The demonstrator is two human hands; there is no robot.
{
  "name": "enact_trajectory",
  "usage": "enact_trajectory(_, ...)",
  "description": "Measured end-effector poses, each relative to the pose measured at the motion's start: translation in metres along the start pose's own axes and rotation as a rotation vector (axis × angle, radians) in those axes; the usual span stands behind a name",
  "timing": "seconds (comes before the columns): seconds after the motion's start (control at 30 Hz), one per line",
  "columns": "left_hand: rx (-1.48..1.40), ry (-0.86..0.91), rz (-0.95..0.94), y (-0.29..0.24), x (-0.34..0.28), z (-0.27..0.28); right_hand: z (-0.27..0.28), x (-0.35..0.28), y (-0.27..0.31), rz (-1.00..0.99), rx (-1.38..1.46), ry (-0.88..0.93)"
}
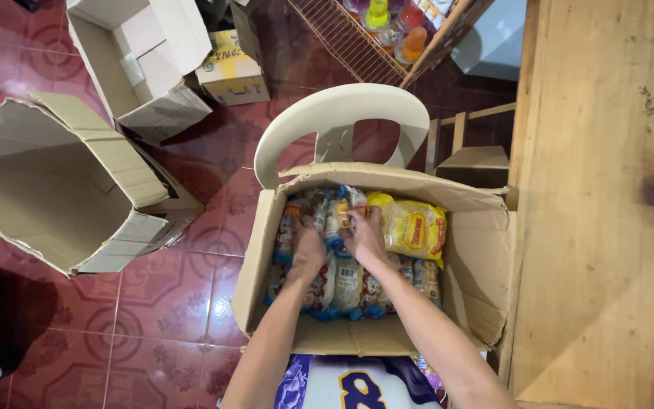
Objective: Picking up various snack and food packages from a wire rack and organizing them into a cardboard box.
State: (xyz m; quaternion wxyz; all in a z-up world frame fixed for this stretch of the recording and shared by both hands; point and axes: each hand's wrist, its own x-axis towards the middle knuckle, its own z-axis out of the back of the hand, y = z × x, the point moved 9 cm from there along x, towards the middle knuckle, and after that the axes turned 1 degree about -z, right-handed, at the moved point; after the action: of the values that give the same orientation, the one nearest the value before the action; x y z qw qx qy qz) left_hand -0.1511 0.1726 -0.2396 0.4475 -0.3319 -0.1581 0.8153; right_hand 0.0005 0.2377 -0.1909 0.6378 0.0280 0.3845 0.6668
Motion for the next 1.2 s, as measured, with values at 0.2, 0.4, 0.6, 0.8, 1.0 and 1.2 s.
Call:
enact_trajectory(0.2,-0.134,-0.105,-0.109,0.009,0.0,-0.005,0.003,-0.014,-0.003,0.25,0.046,-0.264)
enact_trajectory(0.4,-0.034,-0.044,-0.083,0.003,0.002,-0.007,-0.015,-0.002,-0.011,0.281,0.111,-0.255)
enact_trajectory(0.6,0.537,-0.109,-0.245,-0.002,-0.003,0.008,-0.021,0.002,-0.022,0.328,0.086,-0.306)
enact_trajectory(0.8,0.83,-0.339,-0.183,-0.01,-0.005,0.006,-0.018,0.002,-0.025,0.32,0.04,-0.336)
enact_trajectory(1.0,0.653,-0.058,-0.201,-0.017,-0.006,0.027,-0.007,-0.002,-0.016,0.228,0.04,-0.211)
enact_trajectory(1.2,0.47,-0.085,-0.262,-0.03,-0.029,0.044,-0.007,-0.007,-0.019,0.328,0.043,-0.294)
